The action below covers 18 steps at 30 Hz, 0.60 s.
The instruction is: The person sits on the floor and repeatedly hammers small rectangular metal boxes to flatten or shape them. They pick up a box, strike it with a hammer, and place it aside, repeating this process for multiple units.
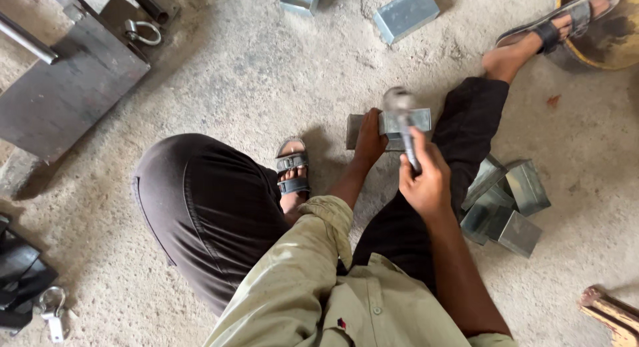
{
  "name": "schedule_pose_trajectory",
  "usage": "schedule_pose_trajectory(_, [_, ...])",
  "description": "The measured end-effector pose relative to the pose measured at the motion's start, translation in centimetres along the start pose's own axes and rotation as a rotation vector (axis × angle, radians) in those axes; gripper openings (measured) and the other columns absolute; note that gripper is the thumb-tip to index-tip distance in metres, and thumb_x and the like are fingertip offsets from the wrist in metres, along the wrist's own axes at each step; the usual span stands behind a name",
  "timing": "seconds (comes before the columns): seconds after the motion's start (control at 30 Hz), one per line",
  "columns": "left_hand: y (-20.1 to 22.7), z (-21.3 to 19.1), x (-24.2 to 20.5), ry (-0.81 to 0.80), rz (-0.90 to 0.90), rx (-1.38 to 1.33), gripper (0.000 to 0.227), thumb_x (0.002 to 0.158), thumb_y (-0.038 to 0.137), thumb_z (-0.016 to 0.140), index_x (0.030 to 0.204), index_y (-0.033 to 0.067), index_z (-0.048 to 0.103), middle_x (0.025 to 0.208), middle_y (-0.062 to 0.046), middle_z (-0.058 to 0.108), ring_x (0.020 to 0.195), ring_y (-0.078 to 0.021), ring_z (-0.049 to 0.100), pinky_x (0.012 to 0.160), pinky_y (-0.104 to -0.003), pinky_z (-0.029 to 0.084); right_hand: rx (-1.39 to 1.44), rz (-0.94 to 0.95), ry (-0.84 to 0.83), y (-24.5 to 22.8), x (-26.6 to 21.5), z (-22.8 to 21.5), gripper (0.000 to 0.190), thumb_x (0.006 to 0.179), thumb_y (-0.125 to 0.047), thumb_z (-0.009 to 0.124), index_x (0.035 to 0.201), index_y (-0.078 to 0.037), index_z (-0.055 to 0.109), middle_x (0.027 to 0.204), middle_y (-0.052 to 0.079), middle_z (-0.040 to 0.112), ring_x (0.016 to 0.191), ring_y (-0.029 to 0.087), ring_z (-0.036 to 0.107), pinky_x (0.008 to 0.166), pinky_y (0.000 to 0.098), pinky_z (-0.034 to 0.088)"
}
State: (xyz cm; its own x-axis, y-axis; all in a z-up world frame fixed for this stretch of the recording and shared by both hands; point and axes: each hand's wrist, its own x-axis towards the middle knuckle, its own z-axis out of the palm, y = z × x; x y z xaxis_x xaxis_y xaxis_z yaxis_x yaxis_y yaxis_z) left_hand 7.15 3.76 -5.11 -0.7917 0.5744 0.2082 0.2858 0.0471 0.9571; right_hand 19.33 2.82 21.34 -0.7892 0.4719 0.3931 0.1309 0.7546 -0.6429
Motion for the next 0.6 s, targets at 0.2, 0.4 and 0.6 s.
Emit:
schedule_pose_trajectory(0.2, [-0.3, 0.2, 0.1, -0.006, 0.031, 0.020, 0.057, 0.072, -0.013, 0.063, 0.124, 0.0051, 0.047, 0.114, -0.021, 0.055, 0.111, -0.0453, 0.056, 0.091, -0.052, 0.049, -0.018, 0.017, 0.079, 1.5, -0.8, 0.3, 0.055, 0.094, 0.004, 0.072, 0.147, -0.003, 0.056, 0.105, 0.020, 0.065, 0.082, 0.027, 0.066, 0.072, 0.0362, 0.054])
schedule_pose_trajectory(0.4, [1.0, -0.4, 0.0, -0.010, 0.029, 0.032, 0.065, 0.067, -0.013, 0.066, 0.127, 0.0002, 0.046, 0.118, -0.024, 0.054, 0.111, -0.0463, 0.054, 0.090, -0.053, 0.047, -0.076, 0.011, -0.070, 3.6, -0.3, -0.7, 0.058, 0.090, 0.005, 0.075, 0.146, -0.005, 0.061, 0.100, 0.020, 0.066, 0.082, 0.026, 0.065, 0.072, 0.0350, 0.053])
schedule_pose_trajectory(0.6, [5.5, -0.5, 3.1, -0.045, 0.276, 0.730, 0.039, 0.083, 0.004, 0.063, 0.121, 0.0101, 0.059, 0.113, -0.014, 0.062, 0.106, -0.0340, 0.059, 0.092, -0.056, 0.044, 0.128, 0.176, 0.176, 4.7, -2.7, -2.5, 0.050, 0.100, -0.001, 0.073, 0.147, 0.001, 0.057, 0.105, 0.011, 0.068, 0.087, 0.013, 0.064, 0.077, 0.0279, 0.054])
